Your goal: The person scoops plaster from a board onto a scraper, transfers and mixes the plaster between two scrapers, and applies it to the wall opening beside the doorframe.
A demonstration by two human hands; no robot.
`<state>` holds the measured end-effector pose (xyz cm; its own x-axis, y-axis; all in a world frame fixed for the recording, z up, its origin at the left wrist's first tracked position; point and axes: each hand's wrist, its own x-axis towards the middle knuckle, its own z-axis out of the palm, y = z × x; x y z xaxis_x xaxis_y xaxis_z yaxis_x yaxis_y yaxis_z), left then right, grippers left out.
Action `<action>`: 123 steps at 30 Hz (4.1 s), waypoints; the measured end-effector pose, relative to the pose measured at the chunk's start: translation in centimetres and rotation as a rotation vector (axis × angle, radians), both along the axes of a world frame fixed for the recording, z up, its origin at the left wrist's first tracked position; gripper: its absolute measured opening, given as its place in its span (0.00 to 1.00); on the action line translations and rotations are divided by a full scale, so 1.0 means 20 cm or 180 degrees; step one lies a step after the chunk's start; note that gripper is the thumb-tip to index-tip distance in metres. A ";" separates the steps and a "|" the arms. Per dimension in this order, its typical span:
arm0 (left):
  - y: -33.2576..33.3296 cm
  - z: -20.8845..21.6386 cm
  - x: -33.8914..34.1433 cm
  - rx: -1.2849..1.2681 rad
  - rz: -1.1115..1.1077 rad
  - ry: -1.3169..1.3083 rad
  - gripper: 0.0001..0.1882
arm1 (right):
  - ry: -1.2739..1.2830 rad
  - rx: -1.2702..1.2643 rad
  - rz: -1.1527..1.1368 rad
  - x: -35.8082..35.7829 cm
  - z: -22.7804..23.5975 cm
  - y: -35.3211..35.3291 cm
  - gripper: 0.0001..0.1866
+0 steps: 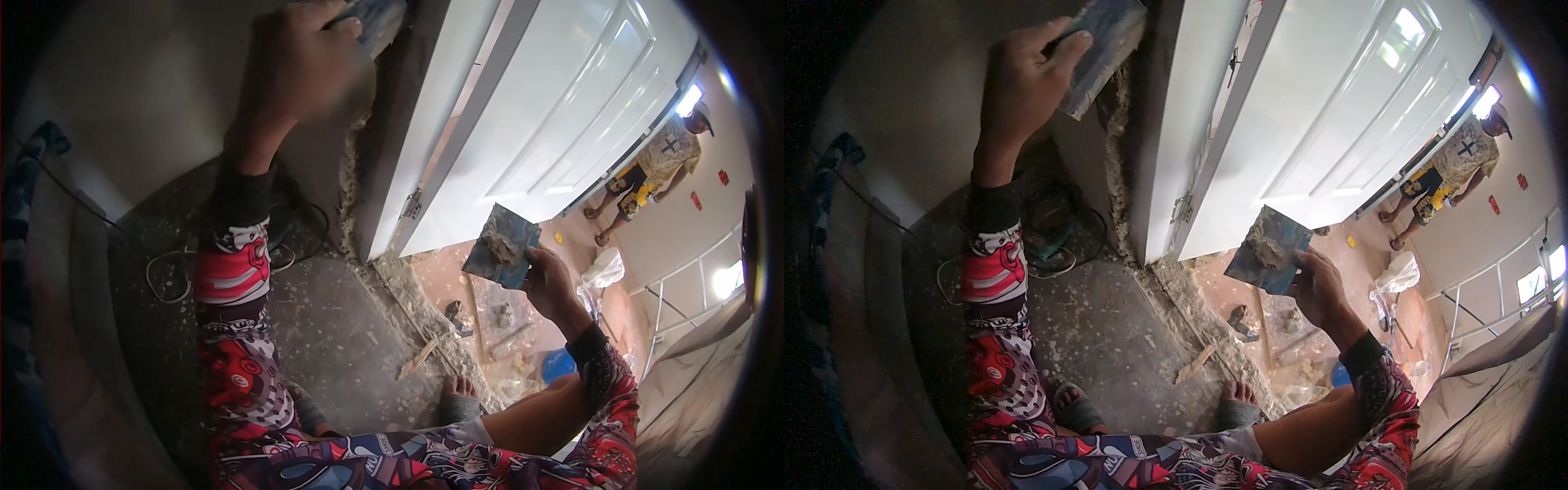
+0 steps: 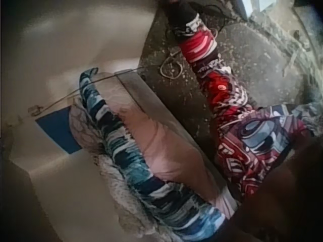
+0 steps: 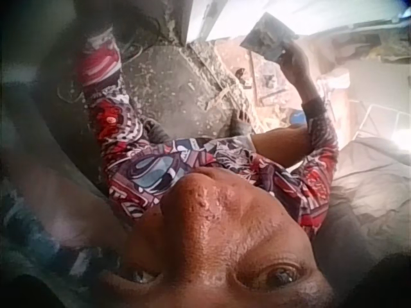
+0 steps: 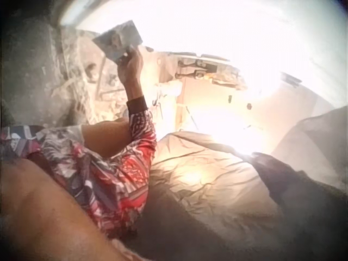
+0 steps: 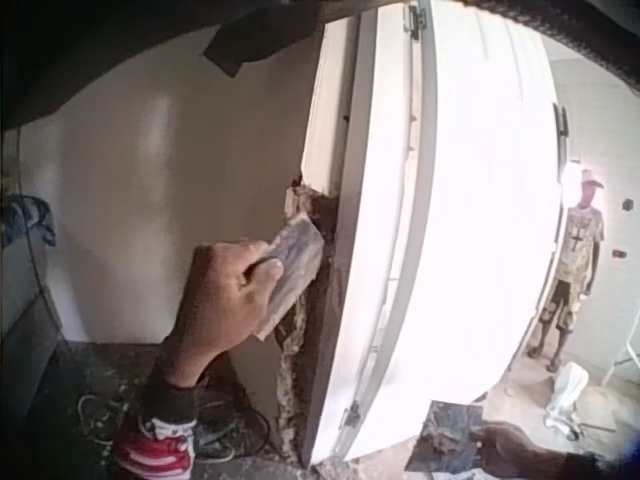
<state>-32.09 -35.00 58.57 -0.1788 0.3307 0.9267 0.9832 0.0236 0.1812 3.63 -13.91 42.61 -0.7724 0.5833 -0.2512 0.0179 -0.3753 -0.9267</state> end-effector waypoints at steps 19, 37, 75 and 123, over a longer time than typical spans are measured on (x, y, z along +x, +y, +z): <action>-0.12 -0.16 0.03 0.0645 -0.0313 -0.0547 0.13 | -0.0032 -0.0033 0.0052 -0.01 0.01 -0.03 0.18; 0.04 -1.00 0.58 -0.0630 -0.1562 -0.2960 0.12 | 0.0132 -0.0257 -0.0265 -0.09 0.02 -0.06 0.11; 0.23 -1.44 0.90 -0.1097 -0.3031 -0.6877 0.08 | -0.1083 0.0036 -0.0160 -0.10 -0.14 -0.04 0.19; 0.55 -0.41 0.33 0.1593 0.1154 0.0373 0.26 | -0.0254 -0.0519 0.0180 0.07 0.00 -0.07 0.20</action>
